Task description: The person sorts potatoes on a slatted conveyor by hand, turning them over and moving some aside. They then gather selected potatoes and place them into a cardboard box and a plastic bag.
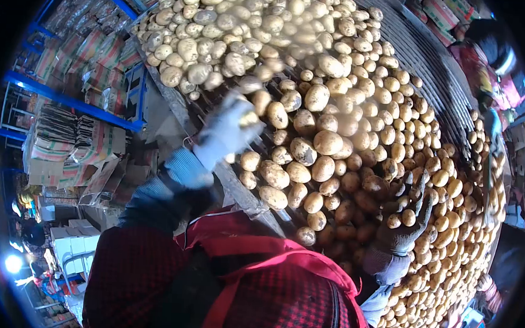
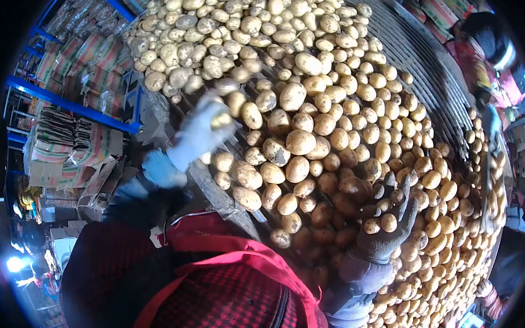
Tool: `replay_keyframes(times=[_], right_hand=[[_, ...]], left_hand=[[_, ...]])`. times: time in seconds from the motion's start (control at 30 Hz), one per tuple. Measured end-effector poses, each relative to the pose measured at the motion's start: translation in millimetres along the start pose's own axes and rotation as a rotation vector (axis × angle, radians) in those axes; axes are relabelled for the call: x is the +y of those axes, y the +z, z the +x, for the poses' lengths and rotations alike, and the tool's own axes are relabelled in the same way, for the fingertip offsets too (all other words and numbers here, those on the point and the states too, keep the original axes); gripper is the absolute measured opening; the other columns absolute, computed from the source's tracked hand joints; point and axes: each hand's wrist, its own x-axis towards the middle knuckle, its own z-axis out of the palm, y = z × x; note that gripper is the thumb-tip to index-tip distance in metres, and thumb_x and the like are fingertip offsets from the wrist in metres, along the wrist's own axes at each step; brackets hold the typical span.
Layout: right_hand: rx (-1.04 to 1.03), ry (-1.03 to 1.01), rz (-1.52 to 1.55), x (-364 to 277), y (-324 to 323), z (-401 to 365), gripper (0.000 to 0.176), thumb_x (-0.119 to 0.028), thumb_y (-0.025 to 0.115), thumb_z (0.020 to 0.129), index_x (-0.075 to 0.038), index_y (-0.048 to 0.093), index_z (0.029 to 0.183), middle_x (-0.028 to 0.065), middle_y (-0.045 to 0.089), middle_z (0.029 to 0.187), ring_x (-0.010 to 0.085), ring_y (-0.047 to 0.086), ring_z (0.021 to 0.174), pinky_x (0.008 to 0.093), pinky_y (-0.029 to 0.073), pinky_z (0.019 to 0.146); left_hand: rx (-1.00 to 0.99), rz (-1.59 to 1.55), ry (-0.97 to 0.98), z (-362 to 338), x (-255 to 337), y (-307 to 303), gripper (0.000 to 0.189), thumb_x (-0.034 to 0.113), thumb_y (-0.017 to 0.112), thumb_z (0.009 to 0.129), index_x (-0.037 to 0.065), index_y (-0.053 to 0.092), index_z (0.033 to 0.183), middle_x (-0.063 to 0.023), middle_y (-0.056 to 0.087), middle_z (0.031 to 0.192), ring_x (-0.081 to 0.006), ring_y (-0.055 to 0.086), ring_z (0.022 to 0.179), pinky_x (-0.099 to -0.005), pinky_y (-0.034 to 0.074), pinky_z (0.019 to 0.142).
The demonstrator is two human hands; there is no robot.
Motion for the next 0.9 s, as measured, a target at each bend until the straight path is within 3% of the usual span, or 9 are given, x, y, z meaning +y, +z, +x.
replay_keyframes(times=[0.03, 0.2, 0.3, 0.37, 0.43, 0.57, 0.67, 0.77, 0.9], right_hand=[[0.057, 0.246, 0.423, -2, 2, -3, 0.042, -0.011, 0.046, 0.11, 0.001, 0.043, 0.15, 0.0159, 0.06, 0.147, 0.026, 0.068, 0.109, 0.0281, 0.06, 0.078], [0.139, 0.183, 0.295, -7, 12, -2, 0.043, -0.009, 0.044, 0.11, 0.002, 0.039, 0.151, 0.0188, 0.054, 0.152, 0.0253, 0.065, 0.113, 0.0276, 0.061, 0.08], [0.097, 0.214, 0.324, -4, 7, -2, 0.045, -0.009, 0.045, 0.11, 0.003, 0.036, 0.153, 0.0201, 0.05, 0.155, 0.0294, 0.062, 0.12, 0.0307, 0.06, 0.085], [0.073, 0.218, 0.315, -3, 5, -1, 0.047, -0.009, 0.045, 0.11, 0.003, 0.034, 0.154, 0.021, 0.048, 0.157, 0.0321, 0.059, 0.125, 0.0327, 0.06, 0.087], [0.035, 0.209, 0.266, -1, 1, -1, 0.048, -0.01, 0.045, 0.11, 0.004, 0.031, 0.154, 0.0219, 0.046, 0.159, 0.0348, 0.057, 0.13, 0.0348, 0.06, 0.09], [-0.106, 0.181, 0.112, 10, -11, -3, 0.052, -0.01, 0.046, 0.11, 0.005, 0.027, 0.156, 0.0237, 0.041, 0.163, 0.0402, 0.052, 0.14, 0.0388, 0.059, 0.096], [-0.065, 0.215, 0.188, 8, -10, -1, 0.051, -0.01, 0.045, 0.11, 0.004, 0.029, 0.156, 0.0226, 0.043, 0.161, 0.0384, 0.053, 0.137, 0.0371, 0.059, 0.094], [0.135, 0.335, 0.501, -4, 6, 1, 0.044, -0.012, 0.043, 0.112, 0.0, 0.039, 0.153, 0.0183, 0.054, 0.15, 0.0287, 0.062, 0.121, 0.0286, 0.06, 0.082], [0.136, 0.342, 0.543, -1, 1, 5, 0.043, -0.013, 0.043, 0.112, 0.0, 0.041, 0.153, 0.0175, 0.057, 0.148, 0.0269, 0.064, 0.118, 0.0277, 0.06, 0.081]], left_hand=[[-0.027, -0.087, 0.134, -13, 9, 5, 0.041, 0.032, 0.084, 0.084, 0.013, 0.07, 0.117, -0.0183, 0.051, 0.153, -0.0399, 0.056, 0.136, -0.0475, 0.048, 0.11], [-0.066, -0.448, 0.245, -32, 29, -24, 0.041, 0.013, 0.08, 0.088, 0.008, 0.068, 0.126, -0.0162, 0.055, 0.152, -0.0298, 0.052, 0.142, -0.042, 0.043, 0.116], [-0.015, -0.861, -0.183, -30, 12, -64, 0.047, 0.008, 0.072, 0.093, 0.005, 0.061, 0.138, -0.0092, 0.066, 0.134, -0.0176, 0.064, 0.121, -0.0299, 0.05, 0.101], [0.273, -0.56, -0.146, -15, -23, -72, 0.038, 0.007, 0.074, 0.093, 0.005, 0.066, 0.13, -0.0058, 0.07, 0.123, -0.016, 0.064, 0.116, -0.0317, 0.051, 0.102], [0.258, -0.548, -0.247, 4, -56, -67, 0.037, 0.014, 0.075, 0.095, 0.005, 0.067, 0.13, -0.0084, 0.068, 0.129, -0.0161, 0.064, 0.11, -0.0297, 0.051, 0.098], [0.153, 0.162, -0.054, 29, -65, -45, 0.039, 0.026, 0.078, 0.091, 0.012, 0.069, 0.126, -0.0179, 0.073, 0.115, -0.0274, 0.07, 0.109, -0.0371, 0.053, 0.097], [-0.088, -0.134, -0.352, 36, -34, -59, 0.044, 0.031, 0.08, 0.09, 0.004, 0.068, 0.123, -0.015, 0.074, 0.117, -0.0271, 0.068, 0.11, -0.0383, 0.053, 0.095], [-0.241, -0.677, -0.107, 5, -25, -55, 0.036, 0.022, 0.076, 0.095, 0.003, 0.068, 0.124, -0.0089, 0.074, 0.116, -0.0253, 0.069, 0.101, -0.0373, 0.055, 0.09], [0.086, -1.181, -0.354, -4, -39, -66, 0.034, 0.014, 0.07, 0.099, 0.009, 0.068, 0.133, -0.0051, 0.073, 0.117, -0.0149, 0.071, 0.088, -0.0277, 0.056, 0.075]])
